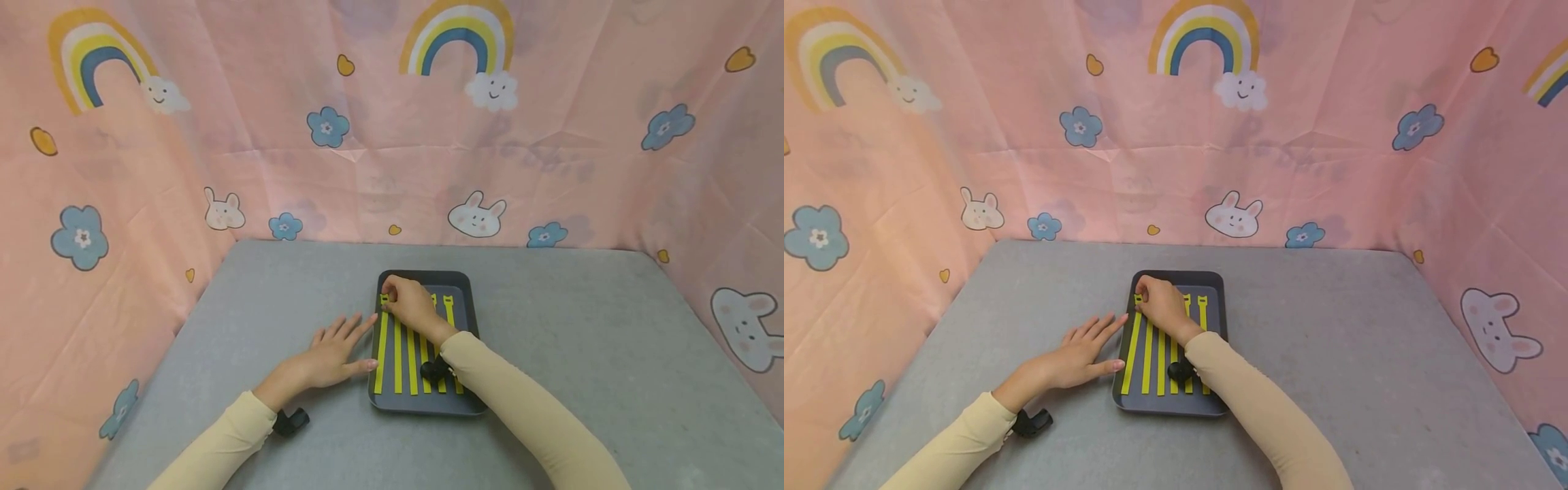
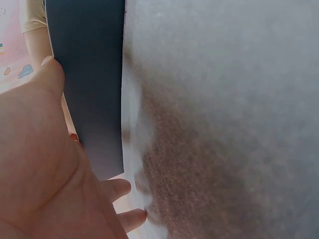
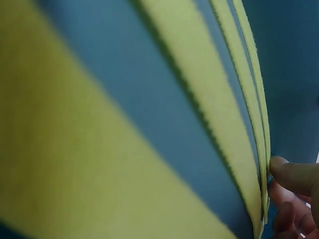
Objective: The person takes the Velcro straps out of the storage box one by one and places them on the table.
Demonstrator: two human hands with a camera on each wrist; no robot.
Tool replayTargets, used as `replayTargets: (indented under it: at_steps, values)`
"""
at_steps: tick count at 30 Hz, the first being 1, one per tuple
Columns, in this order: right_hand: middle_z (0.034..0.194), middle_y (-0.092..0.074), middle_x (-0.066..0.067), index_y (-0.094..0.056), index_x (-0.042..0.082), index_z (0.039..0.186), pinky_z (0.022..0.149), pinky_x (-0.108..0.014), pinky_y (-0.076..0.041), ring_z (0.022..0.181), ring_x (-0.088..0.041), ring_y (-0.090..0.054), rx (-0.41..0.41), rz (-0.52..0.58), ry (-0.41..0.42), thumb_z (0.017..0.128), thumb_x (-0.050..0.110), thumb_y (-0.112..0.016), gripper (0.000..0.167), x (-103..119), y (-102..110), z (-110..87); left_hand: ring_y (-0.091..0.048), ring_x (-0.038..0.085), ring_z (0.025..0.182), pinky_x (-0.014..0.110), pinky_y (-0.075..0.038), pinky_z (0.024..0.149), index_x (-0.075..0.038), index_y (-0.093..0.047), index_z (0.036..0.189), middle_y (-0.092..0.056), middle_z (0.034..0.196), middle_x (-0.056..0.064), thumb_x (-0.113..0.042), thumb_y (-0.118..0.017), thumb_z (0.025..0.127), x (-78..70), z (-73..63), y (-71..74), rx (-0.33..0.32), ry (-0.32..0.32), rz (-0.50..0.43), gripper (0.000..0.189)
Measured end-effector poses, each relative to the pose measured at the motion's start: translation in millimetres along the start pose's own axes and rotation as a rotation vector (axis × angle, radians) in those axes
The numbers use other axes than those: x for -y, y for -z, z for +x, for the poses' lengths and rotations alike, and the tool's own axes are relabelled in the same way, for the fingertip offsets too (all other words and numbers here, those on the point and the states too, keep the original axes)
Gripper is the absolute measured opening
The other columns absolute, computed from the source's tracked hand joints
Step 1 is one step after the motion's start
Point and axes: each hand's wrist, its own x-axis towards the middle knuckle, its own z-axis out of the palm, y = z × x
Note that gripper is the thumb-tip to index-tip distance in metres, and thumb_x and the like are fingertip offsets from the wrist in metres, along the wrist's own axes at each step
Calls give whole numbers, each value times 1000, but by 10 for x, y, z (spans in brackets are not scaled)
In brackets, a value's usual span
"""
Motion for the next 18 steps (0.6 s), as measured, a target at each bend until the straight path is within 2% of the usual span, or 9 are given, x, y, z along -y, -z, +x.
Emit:
replayTargets:
  at_steps: [18]
  values:
    - [81,-66,-1,-65,14,102,61,-27,-45,65,-11,-56,-6,47,46,89,15,-75,16,-15,33,6,-7,44,154,74,-11,114,-35,-3,160,-11,168,12,-71,-42,93,-46,-38,53,0,-25,-10,86]
